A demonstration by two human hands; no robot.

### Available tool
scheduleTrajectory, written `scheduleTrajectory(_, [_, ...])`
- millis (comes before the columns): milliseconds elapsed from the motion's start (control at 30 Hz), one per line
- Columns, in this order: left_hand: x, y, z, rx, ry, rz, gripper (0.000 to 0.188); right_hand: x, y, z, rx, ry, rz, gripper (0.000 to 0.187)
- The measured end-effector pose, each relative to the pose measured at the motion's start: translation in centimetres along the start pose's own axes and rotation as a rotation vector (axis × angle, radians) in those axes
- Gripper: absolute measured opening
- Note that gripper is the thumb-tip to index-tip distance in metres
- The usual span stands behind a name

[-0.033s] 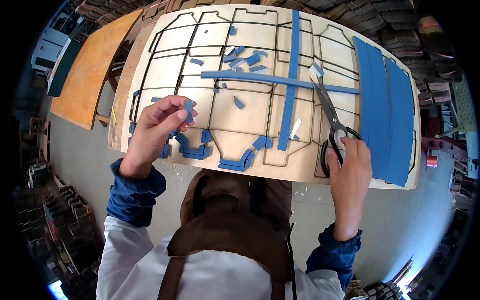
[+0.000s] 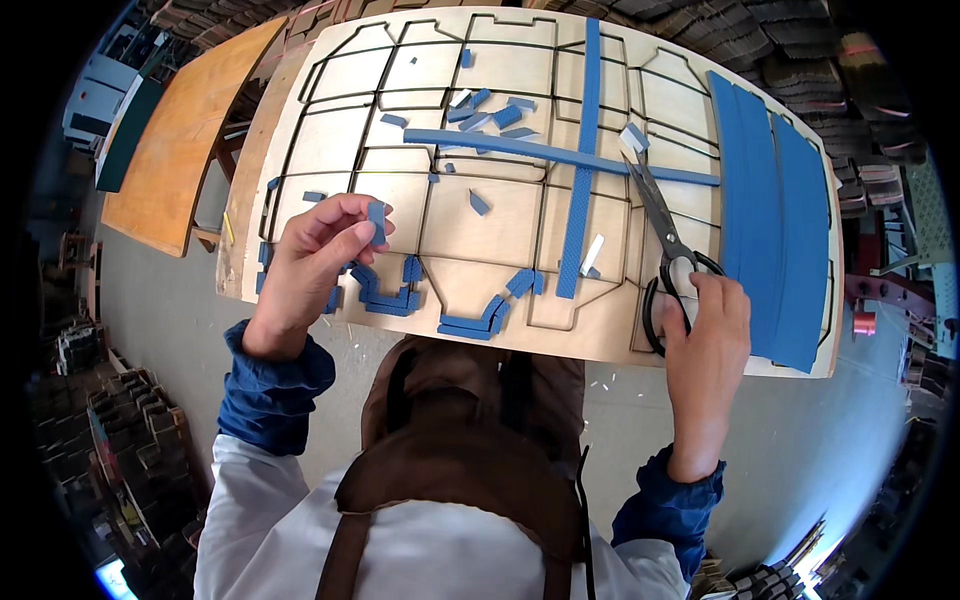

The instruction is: The person walks to a workbench in a warehouse and begins assembling a puzzle using blue foam pieces. They use scissors to trim the pieces and fit them into a wooden frame with a grid pattern. The person continues to cut and place pieces into the frame throughout the clip.

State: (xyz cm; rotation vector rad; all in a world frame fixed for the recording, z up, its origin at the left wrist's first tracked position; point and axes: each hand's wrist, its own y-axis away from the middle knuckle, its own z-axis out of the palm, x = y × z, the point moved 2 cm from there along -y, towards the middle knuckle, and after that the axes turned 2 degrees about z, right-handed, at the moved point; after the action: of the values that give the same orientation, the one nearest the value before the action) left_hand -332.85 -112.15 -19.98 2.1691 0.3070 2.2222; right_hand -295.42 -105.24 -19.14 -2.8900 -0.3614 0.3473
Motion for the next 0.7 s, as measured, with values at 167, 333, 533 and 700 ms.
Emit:
scheduleTrajectory(167, [-2.0, 1.7, 1.4, 0.015, 0.391, -0.052, 0.022, 1.5, 0.1, 0.9, -0.04, -0.027, 0.079, 0.036])
scheduleTrajectory(333, [-2.6, 2.3, 3.8, -0.019, 0.5, -0.052, 0.02, 2.3, 0.1, 0.9, -0.015, -0.283, 0.298, 0.034])
scheduleTrajectory(533, [-2.9, 1.8, 7.0, -0.053, 0.559, 0.037, 0.026, -1.6, 2.8, -2.0, -0.233, -0.682, 0.244, 0.043])
scheduleTrajectory(700, [-3.0, 2.1, 9.1, -0.017, 0.593, 0.09, 0.031, -7.2, 2.9, -2.0, -0.474, -0.542, -0.065, 0.071])
